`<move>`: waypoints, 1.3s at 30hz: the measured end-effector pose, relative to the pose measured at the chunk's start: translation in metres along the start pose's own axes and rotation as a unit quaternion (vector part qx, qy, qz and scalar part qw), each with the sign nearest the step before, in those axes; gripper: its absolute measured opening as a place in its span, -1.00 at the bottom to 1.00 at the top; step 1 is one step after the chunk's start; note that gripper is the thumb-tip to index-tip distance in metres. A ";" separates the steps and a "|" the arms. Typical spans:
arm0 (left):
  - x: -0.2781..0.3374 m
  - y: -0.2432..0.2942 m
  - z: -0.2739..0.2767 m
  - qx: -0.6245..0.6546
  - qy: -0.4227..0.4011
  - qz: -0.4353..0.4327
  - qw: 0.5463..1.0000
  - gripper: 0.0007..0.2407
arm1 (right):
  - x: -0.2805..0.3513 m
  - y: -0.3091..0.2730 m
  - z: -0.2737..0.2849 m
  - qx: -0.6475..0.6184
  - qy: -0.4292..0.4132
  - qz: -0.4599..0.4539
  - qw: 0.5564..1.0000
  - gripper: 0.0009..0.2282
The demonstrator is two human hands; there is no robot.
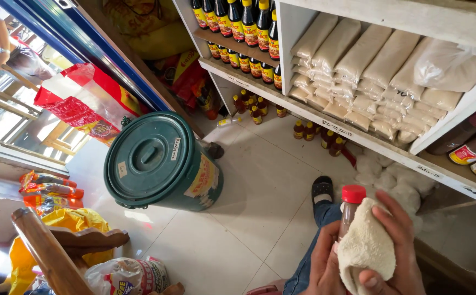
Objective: Wiping down condiment bottles with a cloth and organizing them on a grocery store shelf.
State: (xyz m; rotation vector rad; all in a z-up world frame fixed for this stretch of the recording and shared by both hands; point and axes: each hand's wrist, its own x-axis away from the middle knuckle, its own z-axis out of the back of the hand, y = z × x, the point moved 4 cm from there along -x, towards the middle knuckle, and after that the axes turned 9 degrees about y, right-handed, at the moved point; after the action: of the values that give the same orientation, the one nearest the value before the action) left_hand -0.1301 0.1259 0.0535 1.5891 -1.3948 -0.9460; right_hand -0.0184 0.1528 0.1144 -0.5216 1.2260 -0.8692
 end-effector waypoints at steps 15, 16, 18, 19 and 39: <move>-0.003 -0.011 -0.007 -0.050 -0.025 -0.011 0.998 -0.64 | 0.044 0.082 0.019 0.053 0.059 0.152 0.985 -0.22; 0.000 -0.017 -0.009 -0.051 -0.025 -0.011 0.998 -0.64 | 0.037 0.062 0.022 0.052 0.060 0.152 0.985 -0.22; 0.009 -0.028 -0.015 -0.074 -0.071 -0.012 0.995 -0.63 | 0.023 0.034 0.032 0.046 0.103 0.016 0.993 -0.29; 0.008 -0.027 -0.016 -0.075 -0.072 -0.009 0.994 -0.63 | 0.024 0.030 0.032 0.047 0.105 0.014 0.993 -0.29; 0.010 -0.040 -0.025 -0.083 -0.129 0.041 0.987 -0.56 | 0.050 0.072 0.051 0.037 0.103 0.008 0.994 -0.22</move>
State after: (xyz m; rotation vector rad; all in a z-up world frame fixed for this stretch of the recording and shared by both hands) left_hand -0.0905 0.1207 0.0269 1.3113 -1.5010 -1.2177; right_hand 0.0552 0.1501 0.0449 -0.3680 1.3771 -0.9685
